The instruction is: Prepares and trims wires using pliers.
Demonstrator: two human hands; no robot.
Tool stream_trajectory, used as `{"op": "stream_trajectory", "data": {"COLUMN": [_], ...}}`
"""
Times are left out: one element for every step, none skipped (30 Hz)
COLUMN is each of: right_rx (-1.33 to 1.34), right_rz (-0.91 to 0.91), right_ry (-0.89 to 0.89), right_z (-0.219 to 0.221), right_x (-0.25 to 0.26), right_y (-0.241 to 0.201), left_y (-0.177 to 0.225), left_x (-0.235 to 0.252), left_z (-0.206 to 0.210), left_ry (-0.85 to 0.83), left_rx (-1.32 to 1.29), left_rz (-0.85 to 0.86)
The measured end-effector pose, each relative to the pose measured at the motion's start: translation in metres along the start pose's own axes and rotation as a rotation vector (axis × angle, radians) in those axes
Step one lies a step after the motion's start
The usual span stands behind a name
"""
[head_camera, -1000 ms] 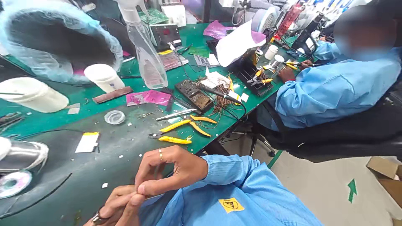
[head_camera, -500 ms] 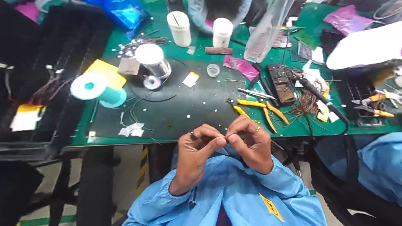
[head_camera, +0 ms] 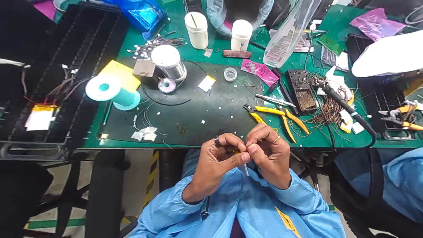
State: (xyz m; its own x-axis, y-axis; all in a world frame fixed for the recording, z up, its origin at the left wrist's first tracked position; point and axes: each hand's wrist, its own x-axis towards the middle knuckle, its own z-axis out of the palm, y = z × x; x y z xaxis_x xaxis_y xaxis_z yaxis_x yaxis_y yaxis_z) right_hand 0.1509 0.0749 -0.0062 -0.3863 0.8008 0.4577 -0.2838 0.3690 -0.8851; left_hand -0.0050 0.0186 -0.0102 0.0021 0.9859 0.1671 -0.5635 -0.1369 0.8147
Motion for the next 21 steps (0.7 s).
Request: {"op": "stream_trajectory", "data": {"right_rx": [0.008,0.013,0.012,0.002,-0.012,-0.022,-0.025,-0.022,-0.009,0.013,0.042,0.067,0.084,0.095,0.097,0.099,0.099,0.094,0.081,0.068,0.07], "right_rz": [-0.002,-0.007,-0.015,-0.027,-0.041,-0.051,-0.059,-0.059,-0.052,-0.043,-0.038,-0.04,-0.051,-0.066,-0.078,-0.08,-0.071,-0.061,-0.052,-0.043,-0.034], "right_ry": [0.005,0.014,0.027,0.038,0.047,0.05,0.049,0.044,0.029,0.006,-0.019,-0.045,-0.073,-0.103,-0.136,-0.168,-0.192,-0.193,-0.174,-0.138,-0.097], "right_z": [0.0,0.0,0.001,0.002,0.003,0.003,0.002,0.0,-0.002,-0.005,-0.007,-0.008,-0.008,-0.009,-0.011,-0.014,-0.016,-0.019,-0.02,-0.021,-0.022], "right_x": [0.0,-0.001,-0.001,-0.002,-0.002,-0.002,-0.002,-0.001,0.0,0.0,0.001,0.002,0.002,0.003,0.004,0.005,0.005,0.005,0.005,0.003,0.001], "right_y": [0.0,0.0,0.0,0.0,0.001,0.002,0.003,0.003,0.003,0.003,0.003,0.004,0.004,0.006,0.006,0.006,0.005,0.004,0.002,0.001,0.0], "left_y": [0.0,0.0,0.0,-0.001,-0.001,-0.002,-0.002,-0.002,-0.001,-0.001,0.0,0.0,0.0,0.001,0.002,0.003,0.005,0.006,0.008,0.008,0.009], "left_x": [0.0,0.0,0.0,0.0,-0.001,-0.001,-0.001,-0.001,-0.002,-0.001,-0.001,-0.001,-0.001,-0.001,-0.001,-0.002,-0.002,-0.003,-0.004,-0.005,-0.006], "left_z": [0.001,0.002,0.003,0.004,0.005,0.006,0.006,0.006,0.006,0.005,0.004,0.003,0.002,0.0,-0.001,-0.001,-0.001,-0.001,0.0,0.001,0.002], "left_ry": [0.001,0.005,0.01,0.017,0.025,0.029,0.025,0.013,-0.003,-0.022,-0.043,-0.064,-0.081,-0.096,-0.105,-0.103,-0.09,-0.077,-0.069,-0.065,-0.064], "left_rx": [-0.005,-0.022,-0.046,-0.073,-0.098,-0.117,-0.129,-0.14,-0.153,-0.174,-0.196,-0.216,-0.227,-0.229,-0.214,-0.173,-0.108,-0.032,0.042,0.102,0.149], "left_rz": [0.018,0.031,0.037,0.035,0.027,0.013,-0.004,-0.024,-0.049,-0.077,-0.105,-0.13,-0.149,-0.159,-0.153,-0.129,-0.092,-0.047,0.0,0.045,0.079]}}
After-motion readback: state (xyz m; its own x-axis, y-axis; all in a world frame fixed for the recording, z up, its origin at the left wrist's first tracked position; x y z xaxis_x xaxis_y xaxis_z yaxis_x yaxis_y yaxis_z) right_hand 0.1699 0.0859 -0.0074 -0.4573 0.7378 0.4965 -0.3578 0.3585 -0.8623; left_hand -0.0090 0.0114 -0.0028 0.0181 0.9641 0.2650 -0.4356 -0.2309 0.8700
